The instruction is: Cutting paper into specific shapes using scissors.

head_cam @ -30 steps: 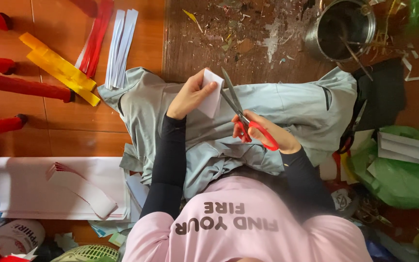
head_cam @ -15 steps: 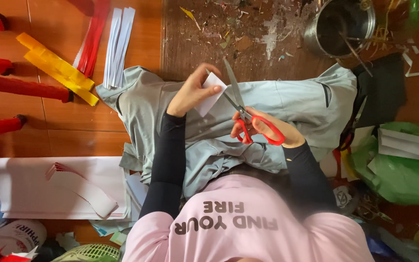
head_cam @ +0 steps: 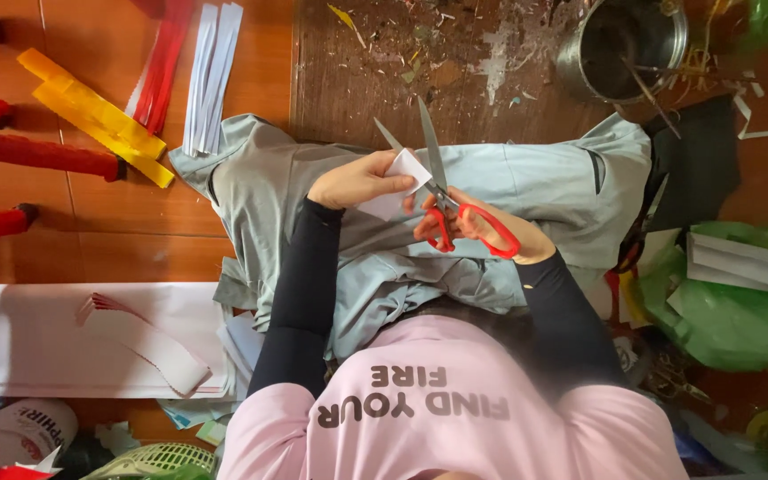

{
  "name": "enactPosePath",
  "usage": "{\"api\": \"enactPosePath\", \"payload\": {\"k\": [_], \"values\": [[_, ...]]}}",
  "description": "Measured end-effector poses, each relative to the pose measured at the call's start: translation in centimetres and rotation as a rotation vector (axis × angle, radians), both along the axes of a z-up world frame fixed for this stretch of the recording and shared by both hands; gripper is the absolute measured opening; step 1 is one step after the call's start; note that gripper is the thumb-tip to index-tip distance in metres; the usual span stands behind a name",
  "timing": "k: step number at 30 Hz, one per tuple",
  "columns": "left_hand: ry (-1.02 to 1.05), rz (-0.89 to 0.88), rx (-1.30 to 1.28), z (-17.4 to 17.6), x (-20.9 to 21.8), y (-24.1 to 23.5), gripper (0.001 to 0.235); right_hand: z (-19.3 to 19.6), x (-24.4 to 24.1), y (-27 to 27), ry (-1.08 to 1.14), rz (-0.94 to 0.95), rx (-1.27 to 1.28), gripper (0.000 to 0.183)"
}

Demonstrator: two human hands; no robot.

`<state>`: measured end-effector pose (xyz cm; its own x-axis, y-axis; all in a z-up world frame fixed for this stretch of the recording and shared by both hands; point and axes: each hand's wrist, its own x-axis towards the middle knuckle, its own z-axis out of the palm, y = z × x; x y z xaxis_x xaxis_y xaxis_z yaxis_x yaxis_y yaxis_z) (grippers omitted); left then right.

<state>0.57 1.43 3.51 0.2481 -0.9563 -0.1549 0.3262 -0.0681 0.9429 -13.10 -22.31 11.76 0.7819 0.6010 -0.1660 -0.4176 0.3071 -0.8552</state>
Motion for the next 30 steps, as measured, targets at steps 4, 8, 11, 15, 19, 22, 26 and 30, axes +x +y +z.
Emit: {"api": "enactPosePath", "payload": {"k": [4,8,11,15,19,22,26,30], "values": [[0.115,0.032,0.127,0.3,0.0,0.1,0.03,-0.8,-0.4,0.3,0.049,0.007,-0.007,0.077],[-0.004,0.032,0.041,0.9,0.2,0.0,0.031,-2.7,-1.2,0.8,0.154,-0.079,0.102,0.071],[0.009,0.038,0.017,0.7,0.2,0.0,0.03,-2.5,-1.2,1.3,0.151,-0.132,0.078,0.065],[0.078,0.067,0.041,1.0,0.1,0.0,0.028,-2.5,-1.0,1.7,0.198,-0.189,0.011,0.051],[0.093,0.086,0.041,-0.3,-0.1,-0.1,0.028,-2.9,-0.8,1.9,0.204,-0.203,-0.118,0.041],[0.043,0.111,0.053,0.7,-0.3,-0.3,0.027,-4.6,-0.9,2.0,0.233,-0.25,-0.254,0.032],[0.273,0.277,0.095,3.4,-0.3,-0.9,0.027,-5.9,1.1,2.3,0.056,-0.432,-0.295,0.025],[0.115,0.378,0.168,-1.7,-0.5,-1.4,0.028,-6.6,3.7,3.0,-0.021,-0.683,-0.239,0.041]]}}
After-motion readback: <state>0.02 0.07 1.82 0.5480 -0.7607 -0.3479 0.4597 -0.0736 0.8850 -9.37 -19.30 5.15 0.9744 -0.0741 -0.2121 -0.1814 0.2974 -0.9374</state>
